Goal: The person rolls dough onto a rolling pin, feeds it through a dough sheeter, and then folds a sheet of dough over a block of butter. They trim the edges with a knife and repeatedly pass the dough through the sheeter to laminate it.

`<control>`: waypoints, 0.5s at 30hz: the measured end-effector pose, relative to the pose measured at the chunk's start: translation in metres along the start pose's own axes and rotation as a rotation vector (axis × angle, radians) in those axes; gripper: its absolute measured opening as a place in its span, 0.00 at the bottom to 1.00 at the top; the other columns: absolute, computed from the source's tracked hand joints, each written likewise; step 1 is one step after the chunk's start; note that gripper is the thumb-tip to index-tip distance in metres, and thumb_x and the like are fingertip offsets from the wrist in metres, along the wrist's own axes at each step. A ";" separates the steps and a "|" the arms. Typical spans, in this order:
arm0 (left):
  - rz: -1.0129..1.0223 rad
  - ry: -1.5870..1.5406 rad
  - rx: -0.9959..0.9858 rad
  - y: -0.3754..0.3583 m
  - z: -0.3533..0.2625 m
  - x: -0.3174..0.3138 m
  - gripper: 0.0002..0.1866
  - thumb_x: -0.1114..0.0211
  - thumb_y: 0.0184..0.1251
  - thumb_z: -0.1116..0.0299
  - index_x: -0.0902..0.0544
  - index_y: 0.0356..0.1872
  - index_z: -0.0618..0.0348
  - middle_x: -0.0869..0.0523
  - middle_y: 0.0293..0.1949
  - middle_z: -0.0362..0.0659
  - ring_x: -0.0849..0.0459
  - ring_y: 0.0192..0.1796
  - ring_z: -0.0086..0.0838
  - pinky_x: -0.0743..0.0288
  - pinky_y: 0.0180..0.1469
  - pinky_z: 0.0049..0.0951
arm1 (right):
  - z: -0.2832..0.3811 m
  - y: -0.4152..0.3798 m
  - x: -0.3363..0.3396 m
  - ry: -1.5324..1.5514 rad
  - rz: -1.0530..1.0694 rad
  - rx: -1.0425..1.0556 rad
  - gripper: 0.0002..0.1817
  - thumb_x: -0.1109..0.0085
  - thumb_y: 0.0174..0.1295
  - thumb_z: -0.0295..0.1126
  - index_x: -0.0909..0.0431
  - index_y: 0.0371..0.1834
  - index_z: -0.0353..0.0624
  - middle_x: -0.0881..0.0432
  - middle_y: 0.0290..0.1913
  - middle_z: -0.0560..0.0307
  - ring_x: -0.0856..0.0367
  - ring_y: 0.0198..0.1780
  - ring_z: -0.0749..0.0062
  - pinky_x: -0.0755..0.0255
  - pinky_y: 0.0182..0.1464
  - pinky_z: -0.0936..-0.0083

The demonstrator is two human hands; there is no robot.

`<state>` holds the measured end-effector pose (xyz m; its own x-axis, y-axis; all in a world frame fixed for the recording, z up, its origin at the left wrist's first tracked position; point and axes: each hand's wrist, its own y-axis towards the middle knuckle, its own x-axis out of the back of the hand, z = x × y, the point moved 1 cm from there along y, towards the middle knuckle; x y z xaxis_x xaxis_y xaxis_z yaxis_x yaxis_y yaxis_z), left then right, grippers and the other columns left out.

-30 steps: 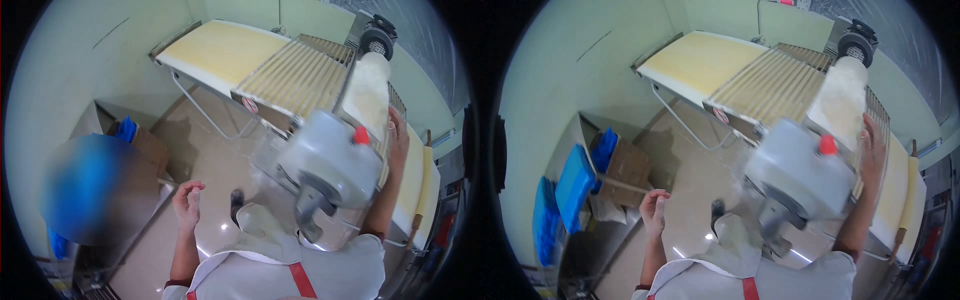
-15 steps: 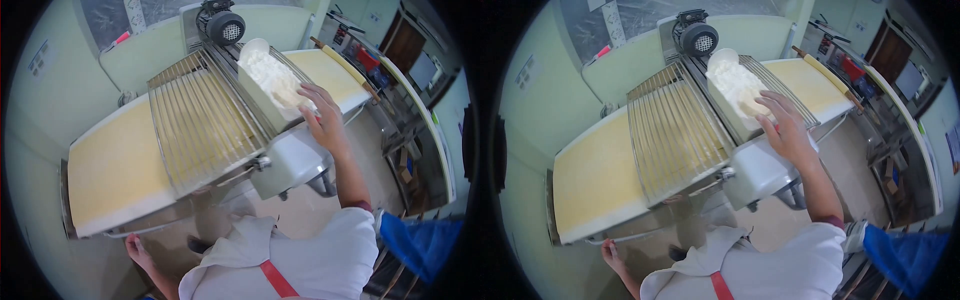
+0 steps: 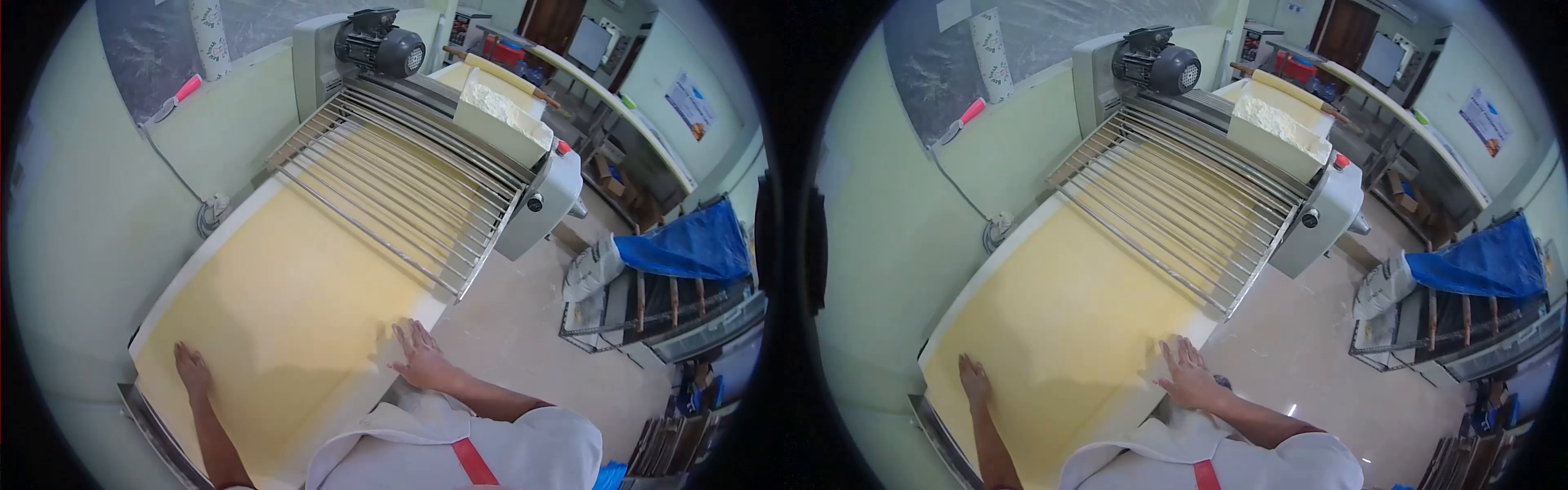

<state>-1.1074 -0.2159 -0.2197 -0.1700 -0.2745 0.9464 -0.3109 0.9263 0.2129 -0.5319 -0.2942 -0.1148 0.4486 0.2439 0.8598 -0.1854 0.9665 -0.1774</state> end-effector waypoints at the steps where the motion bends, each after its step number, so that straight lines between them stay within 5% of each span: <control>1: 0.014 0.012 -0.025 0.031 0.012 -0.002 0.29 0.45 0.68 0.66 0.39 0.68 0.68 0.39 0.69 0.61 0.41 0.71 0.51 0.44 0.70 0.44 | 0.017 0.003 -0.007 -0.059 0.108 -0.093 0.45 0.52 0.67 0.51 0.65 0.77 0.43 0.63 0.72 0.18 0.68 0.75 0.30 0.67 0.74 0.48; 5: 0.042 0.051 -0.095 0.125 0.002 0.006 0.27 0.43 0.66 0.68 0.35 0.65 0.69 0.34 0.66 0.60 0.34 0.67 0.51 0.38 0.66 0.44 | 0.074 0.034 -0.048 -0.187 -0.032 -0.303 0.44 0.47 0.65 0.48 0.60 0.76 0.42 0.59 0.72 0.21 0.61 0.75 0.31 0.63 0.74 0.49; 7: 0.044 0.032 -0.250 0.152 -0.015 0.009 0.23 0.40 0.63 0.70 0.30 0.59 0.68 0.25 0.57 0.57 0.25 0.56 0.51 0.32 0.57 0.44 | 0.073 0.069 -0.059 -0.114 -0.167 -0.441 0.39 0.49 0.67 0.43 0.56 0.74 0.40 0.56 0.72 0.24 0.57 0.75 0.34 0.59 0.73 0.48; 10: 0.208 -0.110 -0.285 0.184 -0.048 0.011 0.18 0.35 0.58 0.72 0.24 0.48 0.67 0.18 0.38 0.51 0.19 0.37 0.44 0.26 0.43 0.40 | 0.030 0.103 -0.069 0.990 -0.908 -0.291 0.29 0.50 0.66 0.28 0.46 0.69 0.38 0.42 0.69 0.36 0.41 0.70 0.48 0.44 0.69 0.54; 13: 0.457 -0.264 -0.282 0.232 -0.056 -0.009 0.13 0.32 0.56 0.71 0.22 0.39 0.67 0.20 0.24 0.43 0.21 0.26 0.33 0.26 0.34 0.33 | 0.039 0.092 -0.066 1.503 -1.096 -0.366 0.25 0.53 0.62 0.18 0.39 0.64 0.38 0.30 0.60 0.48 0.30 0.60 0.65 0.30 0.59 0.68; 15: 0.610 -0.530 -0.233 0.249 -0.066 -0.019 0.10 0.32 0.57 0.71 0.21 0.35 0.67 0.21 0.21 0.39 0.23 0.25 0.26 0.27 0.32 0.29 | 0.083 0.068 -0.064 1.529 -0.793 -0.594 0.26 0.48 0.60 0.18 0.36 0.63 0.40 0.27 0.56 0.50 0.25 0.53 0.70 0.26 0.50 0.74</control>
<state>-1.1199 0.0368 -0.1691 -0.6805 0.2606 0.6849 0.1691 0.9652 -0.1993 -0.6459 -0.2505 -0.1419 0.6449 -0.7154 -0.2688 0.5939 0.6905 -0.4130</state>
